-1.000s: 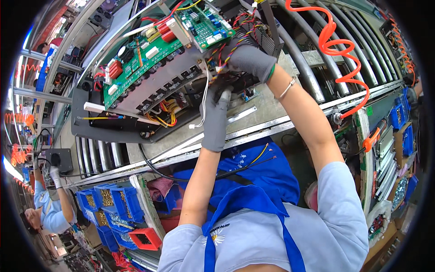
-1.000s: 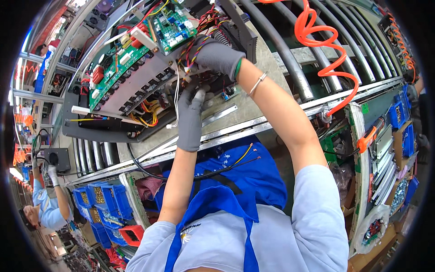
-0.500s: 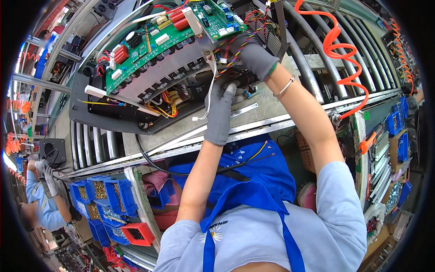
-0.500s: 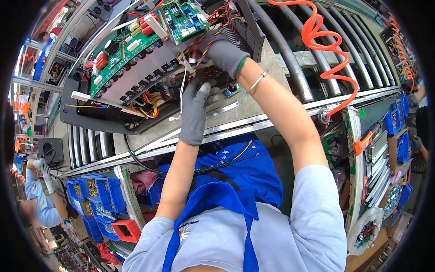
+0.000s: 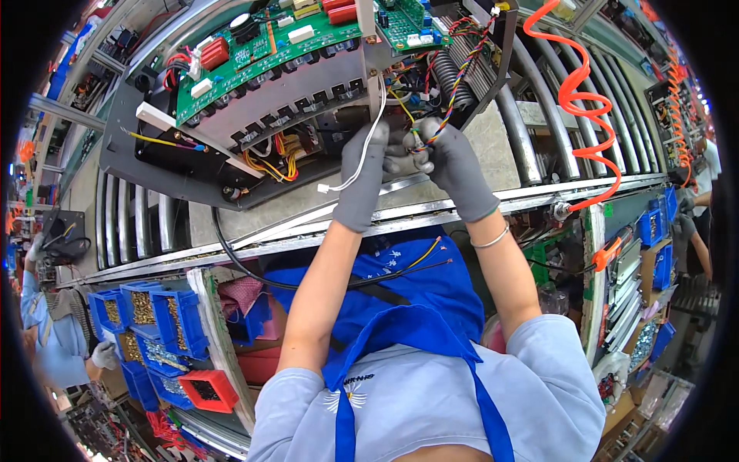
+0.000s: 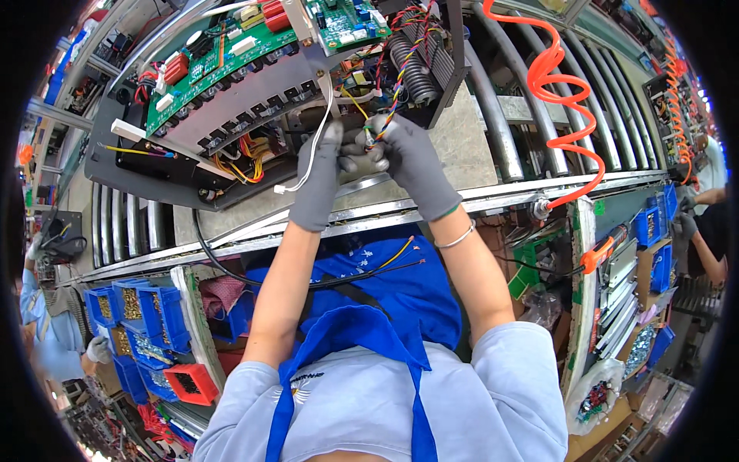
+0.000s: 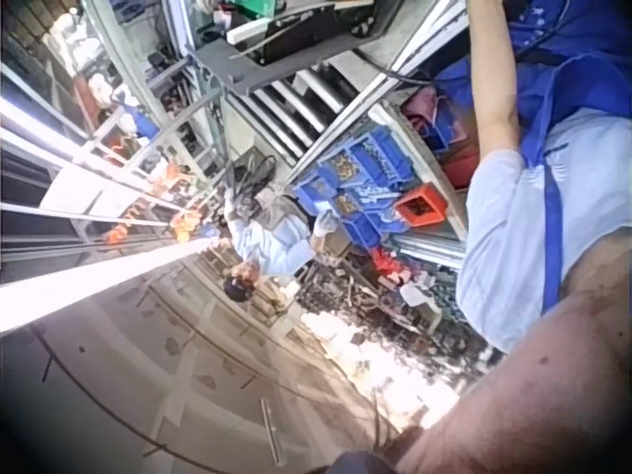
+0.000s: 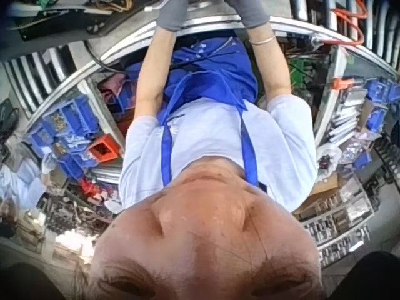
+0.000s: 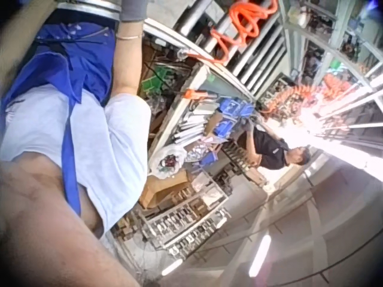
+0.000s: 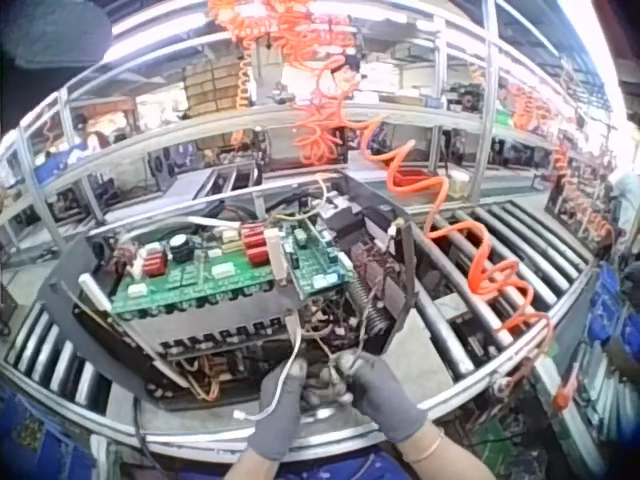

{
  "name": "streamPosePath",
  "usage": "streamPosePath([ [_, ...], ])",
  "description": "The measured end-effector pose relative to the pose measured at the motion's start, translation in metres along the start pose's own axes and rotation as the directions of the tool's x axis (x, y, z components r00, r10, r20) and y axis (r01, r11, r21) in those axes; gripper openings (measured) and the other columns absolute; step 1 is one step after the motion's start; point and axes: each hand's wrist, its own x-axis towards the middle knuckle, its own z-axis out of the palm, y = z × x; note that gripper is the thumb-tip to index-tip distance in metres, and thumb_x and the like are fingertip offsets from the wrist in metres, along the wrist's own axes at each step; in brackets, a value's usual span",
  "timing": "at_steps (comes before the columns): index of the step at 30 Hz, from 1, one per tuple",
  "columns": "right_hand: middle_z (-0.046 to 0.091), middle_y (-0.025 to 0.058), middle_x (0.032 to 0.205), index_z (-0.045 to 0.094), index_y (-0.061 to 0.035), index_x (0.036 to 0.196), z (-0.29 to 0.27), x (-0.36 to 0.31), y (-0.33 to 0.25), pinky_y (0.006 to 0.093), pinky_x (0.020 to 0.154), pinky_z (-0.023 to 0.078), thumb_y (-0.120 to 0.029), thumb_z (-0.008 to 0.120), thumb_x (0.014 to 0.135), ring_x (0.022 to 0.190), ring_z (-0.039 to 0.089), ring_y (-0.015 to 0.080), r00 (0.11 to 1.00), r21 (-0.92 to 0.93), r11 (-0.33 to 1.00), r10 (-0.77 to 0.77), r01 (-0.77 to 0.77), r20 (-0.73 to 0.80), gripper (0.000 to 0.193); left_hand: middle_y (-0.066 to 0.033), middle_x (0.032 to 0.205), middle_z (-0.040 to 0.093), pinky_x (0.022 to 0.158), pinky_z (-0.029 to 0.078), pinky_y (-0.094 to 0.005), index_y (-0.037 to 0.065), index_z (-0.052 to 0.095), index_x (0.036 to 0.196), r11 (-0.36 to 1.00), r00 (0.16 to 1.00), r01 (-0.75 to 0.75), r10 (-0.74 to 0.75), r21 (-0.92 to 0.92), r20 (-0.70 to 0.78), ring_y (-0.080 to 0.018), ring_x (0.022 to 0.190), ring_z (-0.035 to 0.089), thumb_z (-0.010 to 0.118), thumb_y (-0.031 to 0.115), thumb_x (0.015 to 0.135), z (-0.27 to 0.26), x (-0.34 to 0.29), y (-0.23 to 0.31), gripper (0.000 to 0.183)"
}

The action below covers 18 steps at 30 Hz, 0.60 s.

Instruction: The person assembles an electronic device on a factory assembly line. They connect various colored wires to a circuit board, secure components using a pneumatic screwdriver, and organize the internal wiring. The person handles small circuit boards, wires, and screws throughout the process.

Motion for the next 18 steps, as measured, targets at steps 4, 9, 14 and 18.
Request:
streamPosePath([
  [4,0.064,0.0004,0.080,0.064,-0.0023,0.113,0.001,-0.011,0.001,0.0170,0.050,0.043,-0.022,0.062,0.096,0.062,0.055,0.0023,0.984,-0.313,0.948,-0.112,0.062,-0.141,0.026,-0.0017,0.079,0.064,0.051,0.042,-0.0212,-0.001,0.062,0.116,0.993,0.973,0.111,-0.116,0.036,0.199,-0.0049,0.061,0.054,0.067,0.033,0.092,0.005,0.013,0.013,0.042],
  [9,0.063,-0.0013,0.080,0.065,-0.0017,0.111,0.009,-0.010,-0.008,0.0180,0.055,0.043,-0.022,0.063,0.095,0.065,0.054,0.0022,0.963,-0.538,0.834,-0.230,0.119,-0.143,0.026,-0.0029,0.082,0.067,0.059,0.045,-0.0212,-0.001,0.066,0.115,0.997,0.991,-0.071,0.066,0.042,0.116,-0.0051,0.067,0.057,0.073,0.017,0.086,0.010,0.015,-0.013,0.034],
  [14,0.062,0.0052,0.096,0.060,0.0016,0.112,0.055,-0.041,0.003,0.0239,0.072,0.047,-0.005,0.053,0.092,0.080,0.056,0.0095,0.745,-0.719,0.584,-0.652,0.377,-0.139,0.022,-0.0018,0.082,0.068,0.062,0.047,-0.0212,0.000,0.071,0.103,0.998,0.992,-0.045,0.048,0.034,-0.118,-0.0050,0.071,0.057,0.072,0.009,0.085,-0.005,0.004,0.002,0.020],
  [18,0.064,0.0103,0.095,0.064,-0.0010,0.106,0.077,-0.064,0.005,0.0309,0.075,0.051,0.002,0.059,0.086,0.077,0.062,0.0195,0.604,-0.704,0.073,-0.580,0.707,0.547,0.020,-0.0016,0.085,0.067,0.060,0.046,-0.0213,0.001,0.070,0.103,0.979,0.953,-0.131,0.168,0.157,-0.253,-0.0061,0.071,0.057,0.073,0.009,0.084,-0.019,0.001,-0.014,0.020],
])
